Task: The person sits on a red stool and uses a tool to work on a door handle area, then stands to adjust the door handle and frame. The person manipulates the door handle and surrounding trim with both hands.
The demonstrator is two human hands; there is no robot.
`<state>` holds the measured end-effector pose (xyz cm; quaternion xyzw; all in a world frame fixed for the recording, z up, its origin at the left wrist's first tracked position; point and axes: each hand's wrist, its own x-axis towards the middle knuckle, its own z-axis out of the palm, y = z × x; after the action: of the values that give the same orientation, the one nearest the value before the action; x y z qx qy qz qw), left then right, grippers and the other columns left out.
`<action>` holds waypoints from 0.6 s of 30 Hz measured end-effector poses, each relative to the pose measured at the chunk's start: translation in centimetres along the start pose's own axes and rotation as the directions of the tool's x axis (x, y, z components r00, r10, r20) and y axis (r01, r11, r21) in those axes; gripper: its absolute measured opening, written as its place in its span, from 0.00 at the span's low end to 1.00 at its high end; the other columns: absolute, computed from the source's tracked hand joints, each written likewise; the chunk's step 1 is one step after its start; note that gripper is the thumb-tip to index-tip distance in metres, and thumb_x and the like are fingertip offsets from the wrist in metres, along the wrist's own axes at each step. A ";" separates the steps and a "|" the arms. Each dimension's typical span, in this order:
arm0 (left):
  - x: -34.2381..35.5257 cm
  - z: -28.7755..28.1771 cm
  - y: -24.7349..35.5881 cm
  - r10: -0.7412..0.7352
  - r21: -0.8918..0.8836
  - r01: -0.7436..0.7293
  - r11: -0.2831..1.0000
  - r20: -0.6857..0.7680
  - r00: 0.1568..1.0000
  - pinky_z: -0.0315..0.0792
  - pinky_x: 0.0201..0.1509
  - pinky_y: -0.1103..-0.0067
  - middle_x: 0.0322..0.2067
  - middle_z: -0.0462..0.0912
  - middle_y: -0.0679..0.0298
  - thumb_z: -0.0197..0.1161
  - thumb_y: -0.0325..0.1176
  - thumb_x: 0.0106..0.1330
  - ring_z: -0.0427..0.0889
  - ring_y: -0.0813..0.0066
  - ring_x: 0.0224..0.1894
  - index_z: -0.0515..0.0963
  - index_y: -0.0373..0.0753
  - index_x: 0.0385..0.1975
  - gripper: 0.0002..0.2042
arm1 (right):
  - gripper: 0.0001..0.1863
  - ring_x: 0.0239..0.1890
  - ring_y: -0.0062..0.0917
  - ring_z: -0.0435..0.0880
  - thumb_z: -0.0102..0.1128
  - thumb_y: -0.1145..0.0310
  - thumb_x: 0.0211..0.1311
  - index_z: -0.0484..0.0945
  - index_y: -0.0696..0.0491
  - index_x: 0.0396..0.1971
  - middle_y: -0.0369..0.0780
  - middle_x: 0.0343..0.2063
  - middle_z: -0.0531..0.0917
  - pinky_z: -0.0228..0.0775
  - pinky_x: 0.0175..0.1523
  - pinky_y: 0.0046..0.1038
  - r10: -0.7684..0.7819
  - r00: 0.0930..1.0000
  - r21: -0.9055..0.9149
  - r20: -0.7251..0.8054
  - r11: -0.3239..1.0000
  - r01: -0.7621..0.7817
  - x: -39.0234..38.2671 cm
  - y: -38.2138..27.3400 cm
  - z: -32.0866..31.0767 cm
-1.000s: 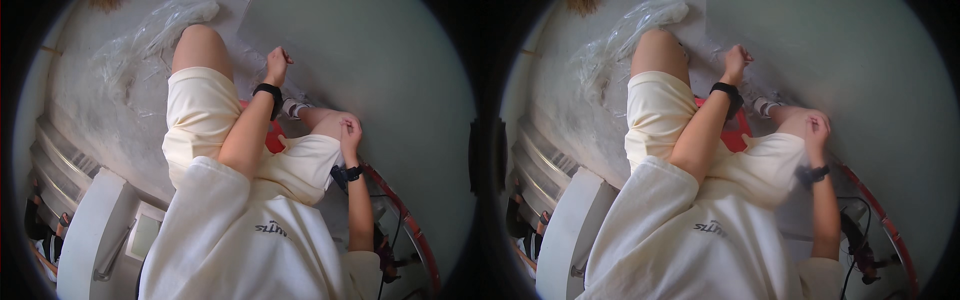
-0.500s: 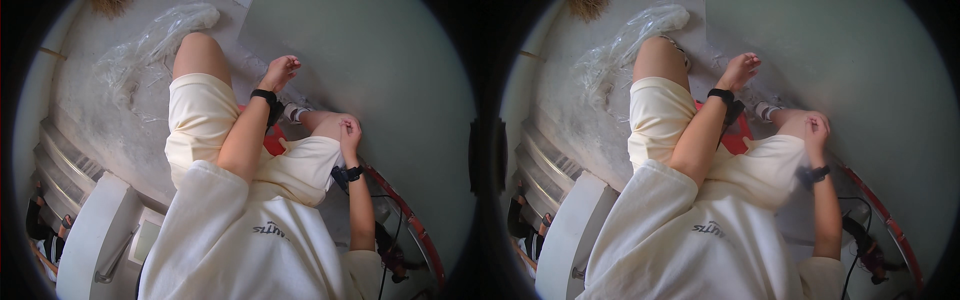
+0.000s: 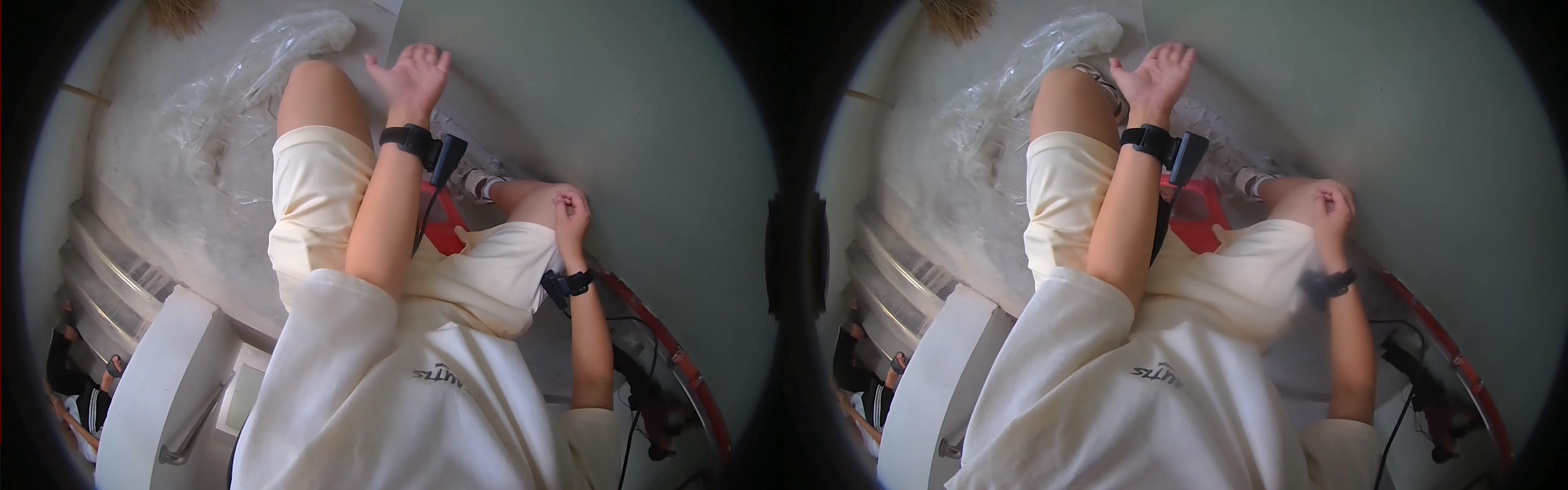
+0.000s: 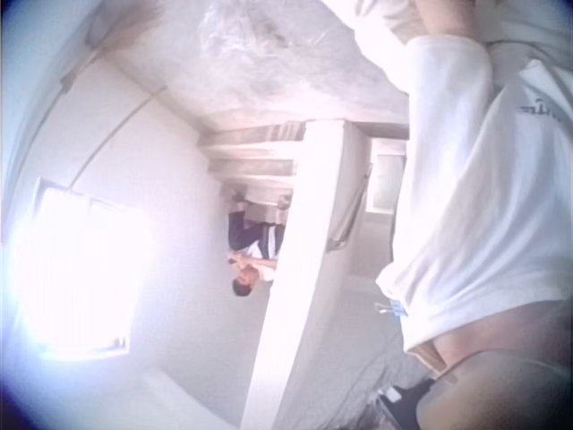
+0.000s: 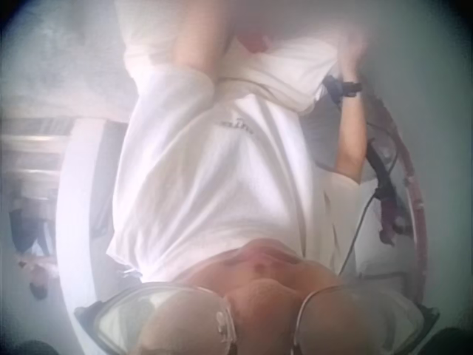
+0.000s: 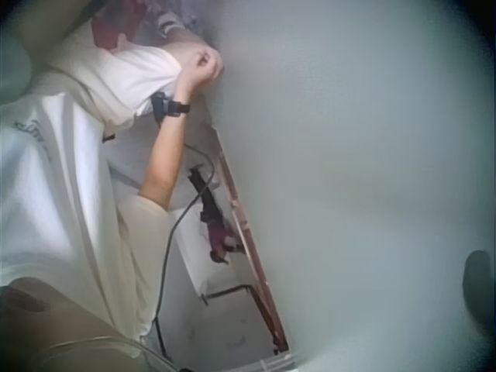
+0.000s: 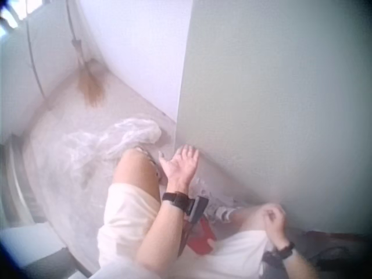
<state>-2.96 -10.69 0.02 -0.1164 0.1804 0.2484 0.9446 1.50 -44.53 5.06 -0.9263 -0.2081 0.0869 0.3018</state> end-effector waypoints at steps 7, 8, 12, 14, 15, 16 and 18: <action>0.4 0.2 -4.3 -0.255 -0.017 0.257 0.966 -0.222 0.941 0.30 0.65 0.65 0.62 0.22 0.54 0.35 0.65 0.53 0.24 0.63 0.65 0.28 0.35 0.60 0.46 | 0.04 0.29 0.29 0.76 0.55 0.73 0.48 0.75 0.57 0.23 0.40 0.22 0.78 0.65 0.39 0.28 0.032 0.999 0.078 -0.021 0.997 -0.030 -0.1 1.4 0.0; 0.4 0.4 -3.5 -0.251 -0.014 0.255 0.967 -0.223 0.942 0.30 0.65 0.65 0.62 0.22 0.54 0.35 0.65 0.53 0.24 0.63 0.65 0.28 0.35 0.60 0.46 | 0.04 0.28 0.29 0.76 0.56 0.73 0.47 0.75 0.57 0.23 0.40 0.22 0.78 0.66 0.39 0.28 0.019 0.999 0.061 -0.026 0.998 -0.018 0.0 1.3 0.1; 0.7 -0.4 0.1 0.143 -0.042 -0.144 0.989 -0.038 0.989 0.42 0.63 0.62 0.60 0.50 0.52 0.40 0.59 0.55 0.48 0.61 0.63 0.61 0.34 0.49 0.33 | 0.04 0.28 0.28 0.76 0.56 0.73 0.47 0.75 0.58 0.24 0.40 0.22 0.78 0.66 0.38 0.27 0.003 1.000 0.008 -0.027 1.000 -0.003 0.0 0.9 -0.1; 1.2 -1.5 -0.4 0.290 0.240 -0.254 0.937 -0.129 0.948 0.48 0.61 0.65 0.51 0.64 0.55 0.43 0.53 0.57 0.62 0.64 0.55 0.64 0.36 0.42 0.25 | 0.04 0.28 0.28 0.76 0.56 0.73 0.47 0.75 0.58 0.24 0.40 0.22 0.78 0.66 0.38 0.26 -0.002 1.000 0.008 -0.025 1.000 0.002 0.1 0.8 -0.3; 1.2 -2.6 -0.7 0.268 0.441 -0.137 0.887 -0.250 0.930 0.58 0.55 0.70 0.43 0.73 0.60 0.46 0.46 0.58 0.72 0.66 0.45 0.67 0.38 0.41 0.19 | 0.04 0.28 0.28 0.75 0.56 0.73 0.47 0.75 0.58 0.24 0.40 0.22 0.78 0.66 0.38 0.26 -0.007 1.000 0.009 -0.024 1.000 0.007 0.1 0.7 -0.4; 1.0 -3.9 -1.3 0.313 0.723 -0.055 0.688 -0.228 0.922 0.62 0.51 0.72 0.40 0.75 0.61 0.47 0.43 0.58 0.74 0.65 0.42 0.69 0.38 0.39 0.17 | 0.04 0.28 0.28 0.75 0.56 0.73 0.47 0.75 0.58 0.24 0.40 0.22 0.78 0.66 0.38 0.26 -0.011 1.000 0.013 -0.019 1.000 0.011 -0.1 0.5 -0.4; 1.4 -6.9 -2.9 0.364 0.973 0.029 0.228 -0.113 0.924 0.67 0.42 0.75 0.33 0.78 0.62 0.50 0.39 0.57 0.77 0.64 0.37 0.72 0.38 0.34 0.13 | 0.04 0.28 0.27 0.75 0.56 0.73 0.48 0.75 0.58 0.24 0.40 0.22 0.78 0.66 0.38 0.25 -0.002 1.000 -0.005 -0.021 1.000 0.002 0.0 0.3 -0.3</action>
<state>-2.30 -14.67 -6.45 0.4683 0.4549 0.1646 0.7394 1.67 -44.95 5.14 -0.9277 -0.2061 0.0764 0.3017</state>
